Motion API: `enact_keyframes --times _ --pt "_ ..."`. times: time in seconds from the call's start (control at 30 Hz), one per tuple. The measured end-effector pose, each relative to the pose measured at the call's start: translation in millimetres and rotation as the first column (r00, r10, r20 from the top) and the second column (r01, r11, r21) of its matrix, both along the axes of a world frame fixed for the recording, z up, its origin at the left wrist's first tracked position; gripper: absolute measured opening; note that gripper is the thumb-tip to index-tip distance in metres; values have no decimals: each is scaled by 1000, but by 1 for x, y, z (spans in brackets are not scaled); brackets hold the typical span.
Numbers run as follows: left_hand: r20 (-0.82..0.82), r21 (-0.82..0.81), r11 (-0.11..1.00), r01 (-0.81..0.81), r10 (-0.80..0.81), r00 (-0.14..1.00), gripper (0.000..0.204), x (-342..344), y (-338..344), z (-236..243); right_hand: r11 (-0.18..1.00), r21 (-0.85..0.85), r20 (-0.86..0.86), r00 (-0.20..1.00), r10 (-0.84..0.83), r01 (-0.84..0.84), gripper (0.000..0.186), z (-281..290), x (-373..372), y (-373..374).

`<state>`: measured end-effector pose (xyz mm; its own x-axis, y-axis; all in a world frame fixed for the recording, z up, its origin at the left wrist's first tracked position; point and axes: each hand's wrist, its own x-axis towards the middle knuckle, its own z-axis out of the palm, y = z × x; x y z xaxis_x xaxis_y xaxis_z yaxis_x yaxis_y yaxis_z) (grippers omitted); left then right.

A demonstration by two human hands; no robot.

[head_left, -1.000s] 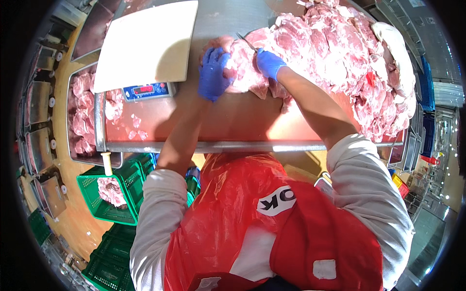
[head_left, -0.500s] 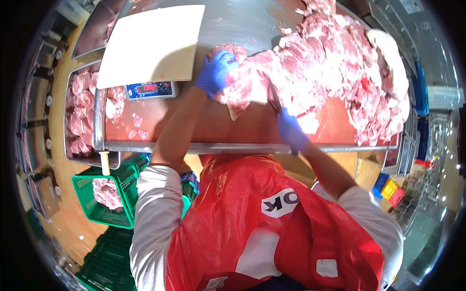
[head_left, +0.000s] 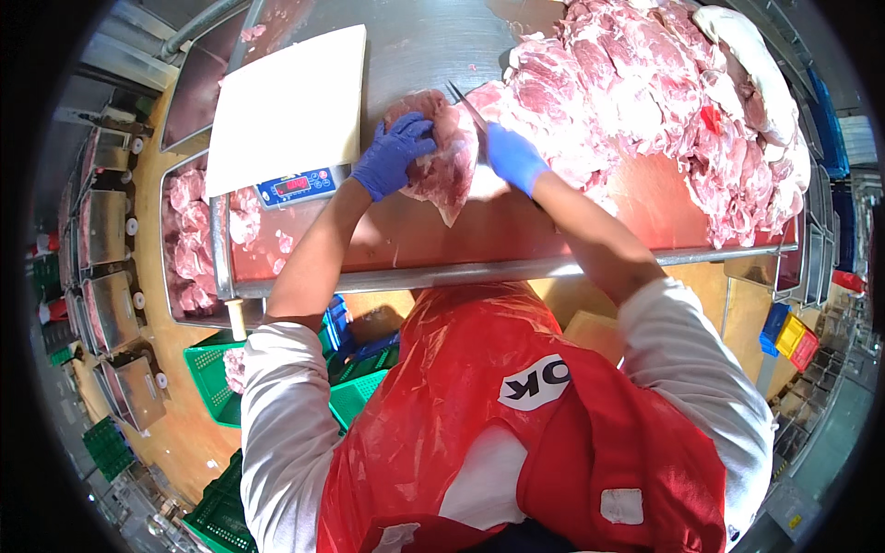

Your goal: The person cuts large pieces of raw meat into smaller portions using a knife on a cutting board. They weigh the portions on a digital scale and place them into metal trays and green crates.

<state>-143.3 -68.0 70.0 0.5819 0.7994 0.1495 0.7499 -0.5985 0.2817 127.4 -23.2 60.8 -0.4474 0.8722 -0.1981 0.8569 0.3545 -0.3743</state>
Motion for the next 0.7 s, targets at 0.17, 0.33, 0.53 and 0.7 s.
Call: enact_keyframes --times 0.17,0.33,0.53,0.7 --pt "-102 83 995 48 -40 994 46 2 -10 0 992 -34 121 985 126 -123 26 -48 -33 40" --pt "52 234 969 -81 70 996 39 13 -13 -4 824 501 -1 952 306 -264 22 -115 89 -103" --pt "-46 141 990 31 -25 999 38 8 -60 0 951 -232 -2 977 -212 206 21 -16 118 -176" --pt "-216 132 962 238 -207 954 23 -23 -114 -24 992 -60 -319 940 -123 109 23 -12 63 -108"
